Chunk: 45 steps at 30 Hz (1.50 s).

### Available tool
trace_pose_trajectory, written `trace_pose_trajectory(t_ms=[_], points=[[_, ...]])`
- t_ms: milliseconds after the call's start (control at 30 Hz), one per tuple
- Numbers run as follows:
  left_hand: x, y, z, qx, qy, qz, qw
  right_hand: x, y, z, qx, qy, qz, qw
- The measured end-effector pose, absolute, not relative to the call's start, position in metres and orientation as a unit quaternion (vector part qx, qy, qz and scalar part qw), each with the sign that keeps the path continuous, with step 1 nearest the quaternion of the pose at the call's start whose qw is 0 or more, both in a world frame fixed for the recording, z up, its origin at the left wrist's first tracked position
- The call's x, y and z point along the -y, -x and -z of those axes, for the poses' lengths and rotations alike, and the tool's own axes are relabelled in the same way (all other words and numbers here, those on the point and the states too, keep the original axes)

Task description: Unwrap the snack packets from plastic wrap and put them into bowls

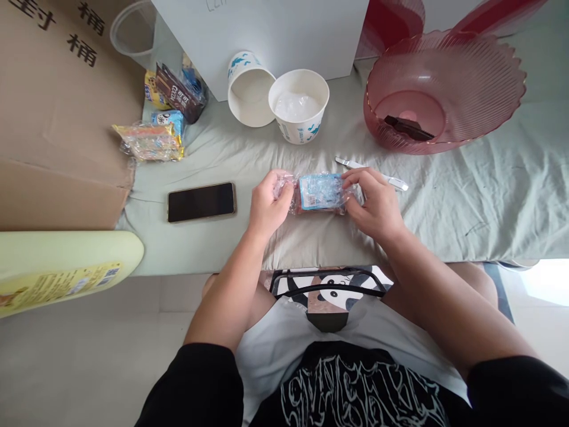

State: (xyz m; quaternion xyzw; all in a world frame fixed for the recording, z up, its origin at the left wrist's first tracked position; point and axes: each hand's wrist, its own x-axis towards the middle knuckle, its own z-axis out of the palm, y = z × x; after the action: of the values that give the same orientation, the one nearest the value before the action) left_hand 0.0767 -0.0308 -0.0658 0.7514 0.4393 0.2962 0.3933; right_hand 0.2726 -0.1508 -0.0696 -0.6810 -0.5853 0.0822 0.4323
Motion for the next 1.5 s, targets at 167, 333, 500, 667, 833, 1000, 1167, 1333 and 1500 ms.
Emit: trace_pose_trajectory(t_ms=[167, 333, 500, 667, 833, 1000, 1167, 1333, 1500], points=[[0.029, -0.075, 0.062, -0.471, -0.732, -0.341, 0.356, 0.153, -0.276, 0.068, 0.546, 0.703, -0.051, 0.452], [0.022, -0.07, 0.065, -0.49, -0.712, -0.36, 0.352, 0.154, -0.28, 0.067, 0.517, 0.729, -0.021, 0.448], [0.011, -0.064, 0.081, -0.508, -0.684, -0.36, 0.38, 0.153, -0.287, 0.066, 0.48, 0.749, 0.028, 0.456], [0.012, -0.057, 0.076, -0.499, -0.72, -0.387, 0.287, 0.158, -0.283, 0.059, 0.51, 0.713, 0.017, 0.482], [0.009, -0.059, 0.074, -0.455, -0.768, -0.391, 0.224, 0.155, -0.277, 0.063, 0.615, 0.673, -0.005, 0.411], [-0.007, -0.066, 0.084, -0.482, -0.764, -0.353, 0.243, 0.148, -0.283, 0.07, 0.563, 0.726, -0.005, 0.394], [-0.011, -0.063, 0.086, -0.485, -0.782, -0.307, 0.243, 0.153, -0.284, 0.059, 0.538, 0.717, 0.004, 0.443], [-0.003, -0.057, 0.081, -0.448, -0.823, -0.271, 0.221, 0.157, -0.28, 0.051, 0.534, 0.706, -0.013, 0.465], [0.0, -0.055, 0.08, -0.431, -0.813, -0.303, 0.246, 0.161, -0.28, 0.049, 0.558, 0.671, -0.078, 0.482]])
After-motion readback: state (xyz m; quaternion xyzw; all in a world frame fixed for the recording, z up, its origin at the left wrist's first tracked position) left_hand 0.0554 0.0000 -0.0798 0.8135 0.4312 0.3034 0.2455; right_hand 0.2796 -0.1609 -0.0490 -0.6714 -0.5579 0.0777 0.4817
